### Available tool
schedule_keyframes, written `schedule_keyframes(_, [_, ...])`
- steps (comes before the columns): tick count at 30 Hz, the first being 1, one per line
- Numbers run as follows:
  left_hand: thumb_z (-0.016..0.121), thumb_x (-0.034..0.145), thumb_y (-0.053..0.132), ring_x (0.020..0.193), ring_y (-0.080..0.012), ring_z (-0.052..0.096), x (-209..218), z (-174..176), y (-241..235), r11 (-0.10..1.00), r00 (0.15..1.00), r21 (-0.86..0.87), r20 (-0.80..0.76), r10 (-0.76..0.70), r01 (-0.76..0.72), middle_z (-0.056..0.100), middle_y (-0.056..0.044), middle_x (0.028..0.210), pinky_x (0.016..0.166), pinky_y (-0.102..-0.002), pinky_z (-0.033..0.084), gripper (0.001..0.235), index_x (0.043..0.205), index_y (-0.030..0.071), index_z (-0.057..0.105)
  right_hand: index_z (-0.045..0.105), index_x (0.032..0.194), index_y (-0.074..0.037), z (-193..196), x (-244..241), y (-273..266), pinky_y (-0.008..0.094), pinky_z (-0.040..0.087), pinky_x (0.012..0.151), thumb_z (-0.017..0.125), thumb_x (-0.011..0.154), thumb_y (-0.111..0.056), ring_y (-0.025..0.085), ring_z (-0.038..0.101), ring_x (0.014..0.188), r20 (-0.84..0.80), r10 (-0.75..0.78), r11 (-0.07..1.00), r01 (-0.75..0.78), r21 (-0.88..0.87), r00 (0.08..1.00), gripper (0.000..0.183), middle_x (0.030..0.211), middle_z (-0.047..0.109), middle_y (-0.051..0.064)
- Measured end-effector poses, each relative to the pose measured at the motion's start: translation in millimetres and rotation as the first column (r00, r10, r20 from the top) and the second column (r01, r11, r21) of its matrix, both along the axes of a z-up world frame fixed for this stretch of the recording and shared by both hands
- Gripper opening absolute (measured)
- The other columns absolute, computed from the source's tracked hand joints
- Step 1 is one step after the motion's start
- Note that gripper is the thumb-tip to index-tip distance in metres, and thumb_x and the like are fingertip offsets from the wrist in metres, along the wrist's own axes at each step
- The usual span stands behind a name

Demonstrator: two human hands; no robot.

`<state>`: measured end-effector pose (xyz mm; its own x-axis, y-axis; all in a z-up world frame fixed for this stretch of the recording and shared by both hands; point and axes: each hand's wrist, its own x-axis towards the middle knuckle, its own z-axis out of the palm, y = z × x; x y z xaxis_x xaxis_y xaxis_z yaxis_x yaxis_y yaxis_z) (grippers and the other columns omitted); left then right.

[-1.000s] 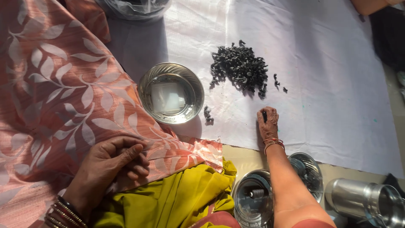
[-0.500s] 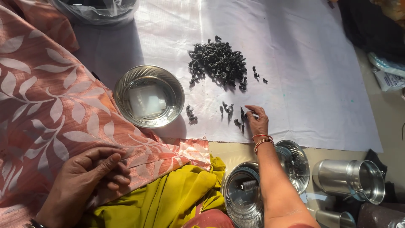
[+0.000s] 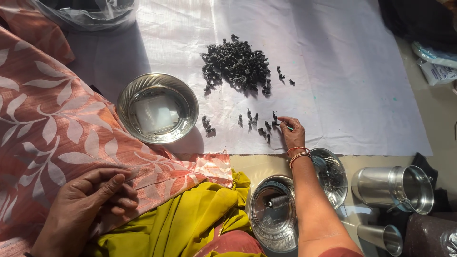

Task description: The person sits on the floor and sorts a pile of small, dark, dried items spread on a white sheet. They pick up the items by hand, separate them, and place them into a metal bowl.

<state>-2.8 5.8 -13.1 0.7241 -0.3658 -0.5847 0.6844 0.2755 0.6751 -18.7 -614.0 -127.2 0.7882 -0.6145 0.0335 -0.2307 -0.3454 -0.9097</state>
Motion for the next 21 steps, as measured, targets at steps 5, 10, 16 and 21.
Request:
schedule_keyframes(5, [0.06, 0.097, 0.014, 0.063, -0.0175, 0.063, 2, 37, -15, 0.998, 0.998, 0.06, -0.057, 0.031, -0.028, 0.071, -0.018, 0.086, 0.051, -0.029, 0.051, 0.03, 0.117, -0.006, 0.067, 0.074, 0.119, -0.021, 48, 5, 44, 0.032, 0.055, 0.08, 0.084, 0.085, -0.018, 0.015, 0.061, 0.111, -0.147, 0.054, 0.932, -0.103, -0.348, 0.988, 0.035, 0.125, 0.064, 0.001])
schedule_keyframes(10, [0.06, 0.097, 0.015, 0.063, -0.0179, 0.063, 4, 44, -17, 0.995, 0.999, 0.103, -0.054, 0.007, -0.002, 0.071, -0.018, 0.086, 0.051, -0.029, 0.051, 0.031, 0.117, -0.006, 0.068, 0.072, 0.121, -0.022, 57, 14, 59, 0.038, 0.052, 0.095, 0.088, 0.074, -0.026, 0.026, 0.049, 0.122, -0.261, 0.169, 0.839, -0.278, -0.468, 0.95, 0.05, 0.134, 0.056, 0.003])
schedule_keyframes(16, [0.06, 0.096, 0.016, 0.062, -0.0175, 0.066, 3, 42, -16, 0.998, 0.999, 0.055, -0.046, 0.015, -0.013, 0.072, -0.018, 0.085, 0.049, -0.028, 0.052, 0.03, 0.116, -0.004, 0.069, 0.077, 0.113, -0.022, 19, 21, 29, 0.041, 0.047, 0.108, 0.081, 0.081, -0.016, 0.028, 0.052, 0.125, -0.235, 0.202, 0.753, -0.304, -0.584, 0.951, 0.033, 0.132, 0.066, -0.001])
schedule_keyframes(21, [0.061, 0.095, 0.015, 0.062, -0.0172, 0.067, 5, 40, -13, 0.996, 1.0, 0.084, -0.009, 0.002, -0.001, 0.073, -0.016, 0.085, 0.049, -0.027, 0.052, 0.029, 0.115, -0.004, 0.07, 0.079, 0.109, -0.019, 32, 10, 51, 0.041, 0.047, 0.106, 0.08, 0.086, -0.017, 0.028, 0.051, 0.124, -0.154, 0.037, 0.748, -0.13, -0.651, 0.987, 0.023, 0.129, 0.066, 0.002])
